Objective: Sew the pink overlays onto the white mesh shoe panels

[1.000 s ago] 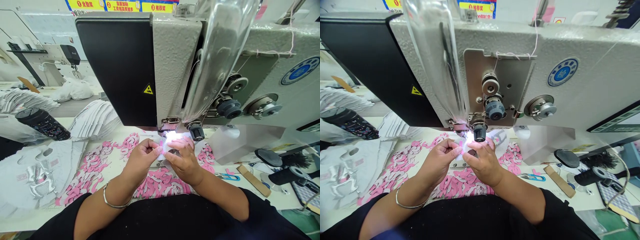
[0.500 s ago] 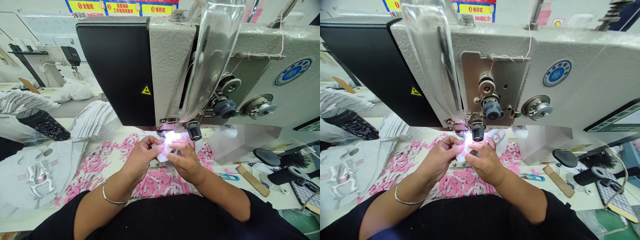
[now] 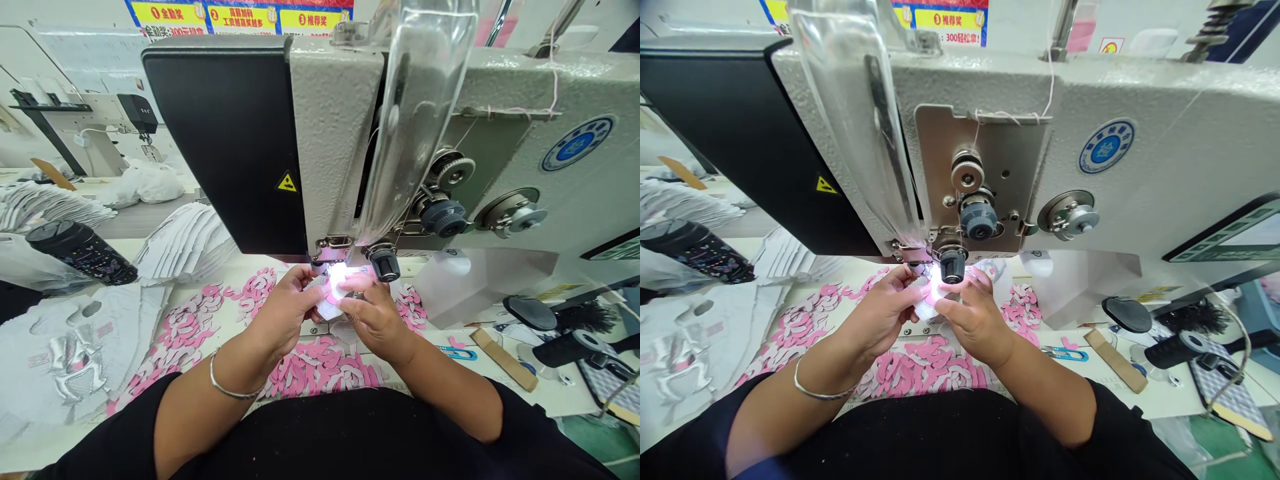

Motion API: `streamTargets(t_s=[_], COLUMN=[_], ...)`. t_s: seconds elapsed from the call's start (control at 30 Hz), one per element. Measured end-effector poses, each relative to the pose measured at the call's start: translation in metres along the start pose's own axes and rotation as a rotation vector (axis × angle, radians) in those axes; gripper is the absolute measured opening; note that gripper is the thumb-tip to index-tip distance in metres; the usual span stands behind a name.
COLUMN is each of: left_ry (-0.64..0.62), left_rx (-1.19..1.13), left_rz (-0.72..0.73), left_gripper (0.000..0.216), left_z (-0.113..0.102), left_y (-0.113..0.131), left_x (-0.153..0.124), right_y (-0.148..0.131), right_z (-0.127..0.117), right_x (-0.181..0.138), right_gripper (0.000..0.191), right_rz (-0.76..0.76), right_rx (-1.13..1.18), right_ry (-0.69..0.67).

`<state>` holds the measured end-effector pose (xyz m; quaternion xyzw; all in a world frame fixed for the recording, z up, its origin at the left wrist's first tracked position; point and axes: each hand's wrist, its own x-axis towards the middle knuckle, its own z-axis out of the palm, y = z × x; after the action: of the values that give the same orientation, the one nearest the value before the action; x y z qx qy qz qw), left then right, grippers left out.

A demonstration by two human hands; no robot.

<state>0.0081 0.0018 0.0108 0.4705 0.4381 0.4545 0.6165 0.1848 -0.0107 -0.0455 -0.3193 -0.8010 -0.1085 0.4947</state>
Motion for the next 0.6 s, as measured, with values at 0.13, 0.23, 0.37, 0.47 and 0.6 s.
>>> streamTargets(t_s=[0.13, 0.23, 0.37, 0.47, 0.6], left_ry=[-0.012, -0.033, -0.065, -0.070, -0.052], left_rx=[-0.038, -0.066, -0.082, -0.077, -0.074], left_rz=[-0.049, -0.052, -0.043, -0.047, -0.045], left_gripper=[0.025, 0.023, 0.021, 0.021, 0.020], left_z=[0.000, -0.004, -0.007, -0.006, -0.004], left_y=[0.001, -0.002, -0.005, -0.005, -0.003], left_x=[0.008, 0.013, 0.015, 0.015, 0.015], right_y=[0.005, 0.007, 0.006, 0.006, 0.006], right_z=[-0.001, -0.002, -0.003, -0.004, -0.004], right_x=[0.006, 0.008, 0.009, 0.009, 0.008], right_gripper=[0.024, 0.025, 0.023, 0.023, 0.025], right_rz=[-0.001, 0.007, 0.036, 0.033, 0.048], right_rx=[0.031, 0.035, 0.030, 0.032, 0.036], right_ry=[0.007, -0.034, -0.073, -0.066, -0.083])
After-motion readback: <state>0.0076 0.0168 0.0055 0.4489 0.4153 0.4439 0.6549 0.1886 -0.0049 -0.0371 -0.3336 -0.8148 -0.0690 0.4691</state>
